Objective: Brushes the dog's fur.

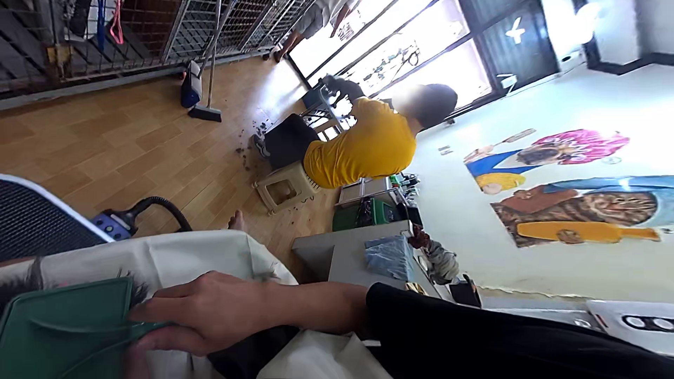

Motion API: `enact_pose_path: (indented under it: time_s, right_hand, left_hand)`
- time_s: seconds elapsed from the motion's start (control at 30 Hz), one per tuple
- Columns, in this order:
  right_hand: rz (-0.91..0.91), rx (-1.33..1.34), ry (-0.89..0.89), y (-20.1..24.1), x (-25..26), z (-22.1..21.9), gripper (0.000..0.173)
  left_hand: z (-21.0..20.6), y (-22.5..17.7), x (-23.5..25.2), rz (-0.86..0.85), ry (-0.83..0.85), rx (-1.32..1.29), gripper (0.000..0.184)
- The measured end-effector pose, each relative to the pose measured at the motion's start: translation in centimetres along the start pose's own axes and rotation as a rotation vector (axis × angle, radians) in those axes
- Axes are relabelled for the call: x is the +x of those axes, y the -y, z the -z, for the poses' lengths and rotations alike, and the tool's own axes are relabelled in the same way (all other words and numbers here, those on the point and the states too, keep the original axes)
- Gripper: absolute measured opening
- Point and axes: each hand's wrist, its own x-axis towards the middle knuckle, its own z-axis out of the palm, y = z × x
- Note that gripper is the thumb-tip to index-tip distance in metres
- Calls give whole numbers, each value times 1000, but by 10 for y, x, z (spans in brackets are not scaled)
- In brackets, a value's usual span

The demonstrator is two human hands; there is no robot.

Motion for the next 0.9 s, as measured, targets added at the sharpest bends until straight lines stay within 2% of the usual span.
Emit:
enact_pose_path:
  time_s: [0.03, 0.1, 0.13, 0.17, 0.23, 0.33, 0.37, 0.43, 0.57, 0.6, 0.63, 0.7, 0.73, 0.8, 0.9]
  right_hand:
    - [-6, -8, 21, -2, -4, 1, 28]
    - [-36, -52, 95, -10, -17, 16, 27]
    - [-64, -76, 141, -14, -24, 28, 28]
    - [-91, -92, 177, -17, -30, 42, 28]
    - [-124, -118, 201, -17, -37, 66, 28]
    - [-115, -101, 115, -5, -30, 80, 28]
    - [-100, -78, 60, -1, -23, 74, 29]
    - [-52, -19, -41, 4, -6, 51, 30]
    - [6, -3, -30, -5, 1, 0, 29]
    - [9, 12, -15, -10, -5, -4, 29]
    - [1, 21, 11, -16, -14, -2, 28]
    - [-36, -10, 83, -26, -32, 16, 28]
    - [-60, -32, 113, -29, -40, 29, 28]
    - [-99, -72, 159, -28, -46, 55, 26]
    - [-99, -56, 132, -20, -37, 70, 27]
  left_hand:
    - [3, 1, 0, -14, 49, -7, 61]
    - [17, -1, 14, 64, 368, -60, 55]
    - [21, -1, 26, 102, 520, -84, 59]
    - [21, -1, 34, 123, 582, -96, 61]
    - [15, 1, 36, 130, 584, -81, 56]
    - [11, 1, 32, 72, 524, 39, 51]
    - [13, 1, 30, 41, 487, 76, 49]
    - [10, 1, 19, 10, 277, 71, 41]
    - [-3, -3, 5, 59, 40, -65, 66]
    - [-2, -4, 4, 47, 44, -36, 66]
    - [4, -5, 7, 40, 124, -54, 65]
    - [14, -4, 23, 112, 404, -198, 62]
    - [16, -2, 29, 156, 463, -259, 64]
    - [12, -1, 34, 200, 482, -289, 63]
    - [14, -1, 34, 155, 497, -212, 63]
